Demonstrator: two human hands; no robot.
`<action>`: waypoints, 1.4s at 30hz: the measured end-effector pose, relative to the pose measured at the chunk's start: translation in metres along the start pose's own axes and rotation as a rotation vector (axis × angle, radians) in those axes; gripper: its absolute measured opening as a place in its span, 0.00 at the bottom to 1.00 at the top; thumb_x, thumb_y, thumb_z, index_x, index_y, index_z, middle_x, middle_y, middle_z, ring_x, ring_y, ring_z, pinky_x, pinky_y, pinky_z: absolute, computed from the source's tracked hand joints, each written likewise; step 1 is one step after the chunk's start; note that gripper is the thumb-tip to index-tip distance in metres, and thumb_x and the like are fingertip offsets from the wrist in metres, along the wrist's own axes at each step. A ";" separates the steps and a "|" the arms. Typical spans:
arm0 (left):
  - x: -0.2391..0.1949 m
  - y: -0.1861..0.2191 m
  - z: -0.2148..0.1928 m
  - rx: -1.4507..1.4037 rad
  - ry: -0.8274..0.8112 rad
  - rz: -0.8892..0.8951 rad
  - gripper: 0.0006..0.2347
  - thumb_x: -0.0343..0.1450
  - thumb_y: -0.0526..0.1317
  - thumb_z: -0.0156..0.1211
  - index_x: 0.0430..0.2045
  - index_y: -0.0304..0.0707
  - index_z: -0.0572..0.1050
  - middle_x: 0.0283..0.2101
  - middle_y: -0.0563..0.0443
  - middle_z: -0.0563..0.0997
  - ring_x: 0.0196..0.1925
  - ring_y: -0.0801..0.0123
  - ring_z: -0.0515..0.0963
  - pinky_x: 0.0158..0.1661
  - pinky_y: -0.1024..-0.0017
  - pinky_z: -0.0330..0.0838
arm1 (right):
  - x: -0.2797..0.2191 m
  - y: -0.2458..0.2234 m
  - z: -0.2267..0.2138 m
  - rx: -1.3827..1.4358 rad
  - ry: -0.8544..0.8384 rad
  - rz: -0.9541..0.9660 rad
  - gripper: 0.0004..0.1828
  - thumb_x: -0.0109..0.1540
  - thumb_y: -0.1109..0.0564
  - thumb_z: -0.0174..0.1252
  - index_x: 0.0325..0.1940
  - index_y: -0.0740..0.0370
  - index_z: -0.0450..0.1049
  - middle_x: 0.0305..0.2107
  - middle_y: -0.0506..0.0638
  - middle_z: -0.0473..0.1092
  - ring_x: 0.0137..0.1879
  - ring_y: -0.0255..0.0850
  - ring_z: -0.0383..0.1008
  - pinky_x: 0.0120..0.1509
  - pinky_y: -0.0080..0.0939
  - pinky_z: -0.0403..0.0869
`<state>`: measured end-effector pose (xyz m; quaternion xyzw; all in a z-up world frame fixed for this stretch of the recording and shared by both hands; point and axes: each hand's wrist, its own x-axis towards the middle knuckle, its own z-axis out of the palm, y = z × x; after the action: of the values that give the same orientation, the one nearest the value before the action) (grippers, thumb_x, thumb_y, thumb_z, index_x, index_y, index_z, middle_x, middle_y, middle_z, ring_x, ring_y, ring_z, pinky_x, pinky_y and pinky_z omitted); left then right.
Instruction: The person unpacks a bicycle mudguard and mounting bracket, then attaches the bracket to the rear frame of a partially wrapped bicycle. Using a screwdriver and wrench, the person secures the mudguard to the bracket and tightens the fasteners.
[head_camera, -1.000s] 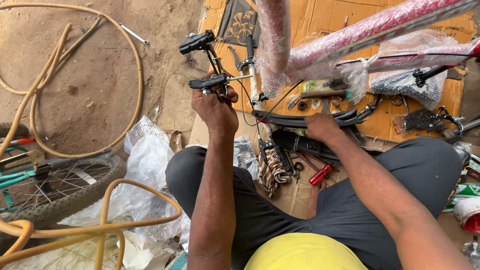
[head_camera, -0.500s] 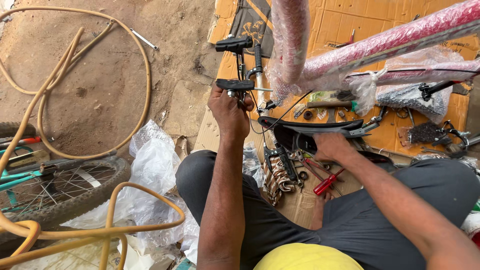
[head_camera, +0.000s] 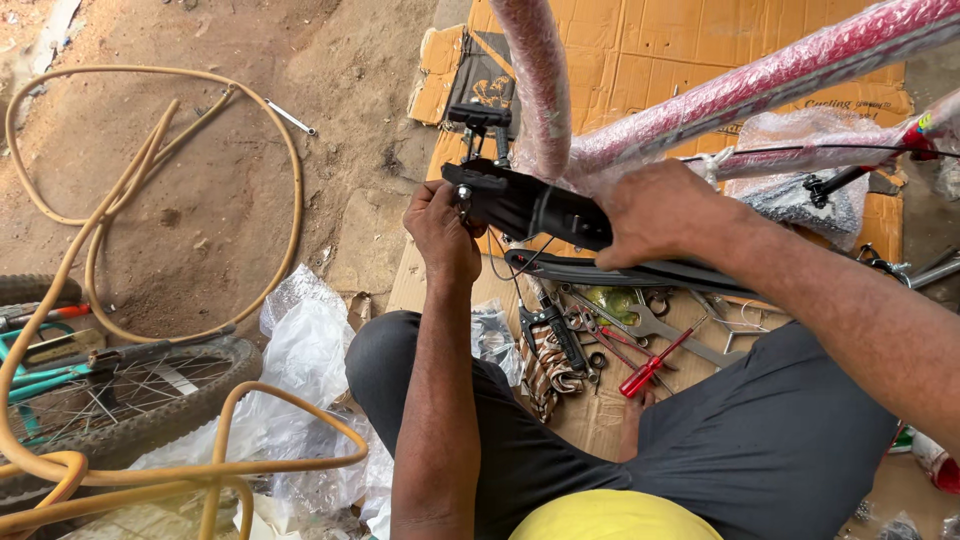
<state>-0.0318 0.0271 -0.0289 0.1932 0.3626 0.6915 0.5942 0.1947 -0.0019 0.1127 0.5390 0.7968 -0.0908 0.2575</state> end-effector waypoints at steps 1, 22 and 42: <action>0.000 -0.001 0.000 0.019 -0.018 0.001 0.07 0.75 0.30 0.54 0.25 0.34 0.72 0.19 0.53 0.73 0.13 0.77 0.68 0.13 0.76 0.59 | 0.001 -0.005 -0.009 0.022 0.034 -0.026 0.39 0.48 0.31 0.65 0.54 0.60 0.75 0.38 0.61 0.78 0.46 0.55 0.81 0.53 0.55 0.77; 0.009 0.016 -0.003 -0.054 0.006 -0.032 0.09 0.77 0.31 0.51 0.25 0.33 0.73 0.19 0.52 0.75 0.13 0.77 0.68 0.13 0.76 0.58 | 0.037 -0.036 -0.045 0.052 -0.022 -0.052 0.35 0.47 0.31 0.66 0.41 0.64 0.81 0.35 0.61 0.79 0.44 0.55 0.81 0.51 0.54 0.79; -0.025 0.005 -0.002 -0.005 -0.065 -0.413 0.11 0.74 0.39 0.40 0.33 0.34 0.74 0.30 0.46 0.81 0.28 0.64 0.81 0.27 0.61 0.77 | 0.028 -0.053 -0.038 0.027 0.041 0.009 0.30 0.46 0.36 0.67 0.39 0.62 0.82 0.34 0.59 0.79 0.44 0.54 0.81 0.52 0.54 0.79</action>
<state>-0.0307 0.0024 -0.0225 0.1356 0.3734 0.5494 0.7351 0.1274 0.0154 0.1241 0.5478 0.7981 -0.0893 0.2344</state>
